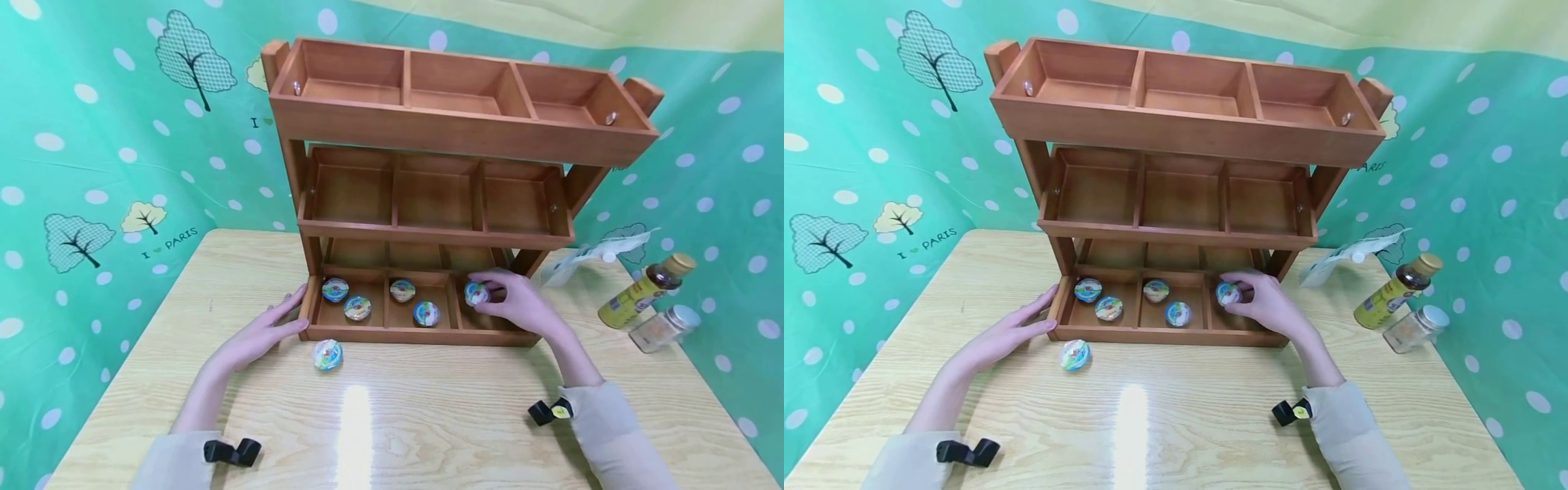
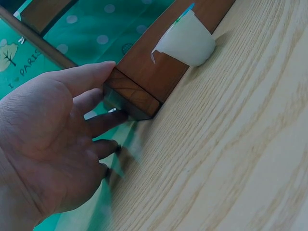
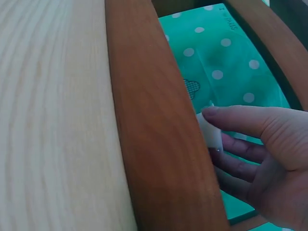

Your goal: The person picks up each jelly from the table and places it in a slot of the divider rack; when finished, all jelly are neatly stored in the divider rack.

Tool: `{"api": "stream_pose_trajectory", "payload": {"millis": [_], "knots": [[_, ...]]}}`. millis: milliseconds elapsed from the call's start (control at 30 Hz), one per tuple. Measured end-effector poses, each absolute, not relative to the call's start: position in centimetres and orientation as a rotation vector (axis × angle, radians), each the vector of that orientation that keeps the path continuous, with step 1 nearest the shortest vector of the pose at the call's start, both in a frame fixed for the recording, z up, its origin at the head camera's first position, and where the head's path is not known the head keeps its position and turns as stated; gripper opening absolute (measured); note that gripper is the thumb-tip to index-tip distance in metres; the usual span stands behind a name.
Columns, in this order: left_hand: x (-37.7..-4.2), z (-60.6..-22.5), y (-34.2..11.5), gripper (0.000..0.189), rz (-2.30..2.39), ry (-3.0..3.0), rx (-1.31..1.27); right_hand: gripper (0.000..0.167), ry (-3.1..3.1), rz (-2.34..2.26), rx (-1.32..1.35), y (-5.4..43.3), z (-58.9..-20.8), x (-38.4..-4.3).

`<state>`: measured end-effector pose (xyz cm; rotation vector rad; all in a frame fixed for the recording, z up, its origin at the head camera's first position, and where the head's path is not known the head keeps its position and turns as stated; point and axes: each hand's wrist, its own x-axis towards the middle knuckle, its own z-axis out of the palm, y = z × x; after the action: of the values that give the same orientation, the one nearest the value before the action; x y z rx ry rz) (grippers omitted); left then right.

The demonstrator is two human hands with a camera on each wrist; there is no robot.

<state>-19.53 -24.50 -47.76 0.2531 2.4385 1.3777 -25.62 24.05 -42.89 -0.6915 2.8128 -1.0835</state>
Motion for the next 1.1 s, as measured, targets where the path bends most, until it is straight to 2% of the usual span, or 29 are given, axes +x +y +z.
{"api": "stream_pose_trajectory", "payload": {"millis": [467,1100], "knots": [[-19.5,-47.5,-24.5,0.075,1.381,2.443,0.263,0.055,2.788,-0.944,-0.694,23.2,-44.4,-25.6],[-19.3,-47.7,-24.6,0.074,1.366,2.445,0.248,0.06,2.787,-0.944,-0.772,23.4,-44.3,-25.4]]}}
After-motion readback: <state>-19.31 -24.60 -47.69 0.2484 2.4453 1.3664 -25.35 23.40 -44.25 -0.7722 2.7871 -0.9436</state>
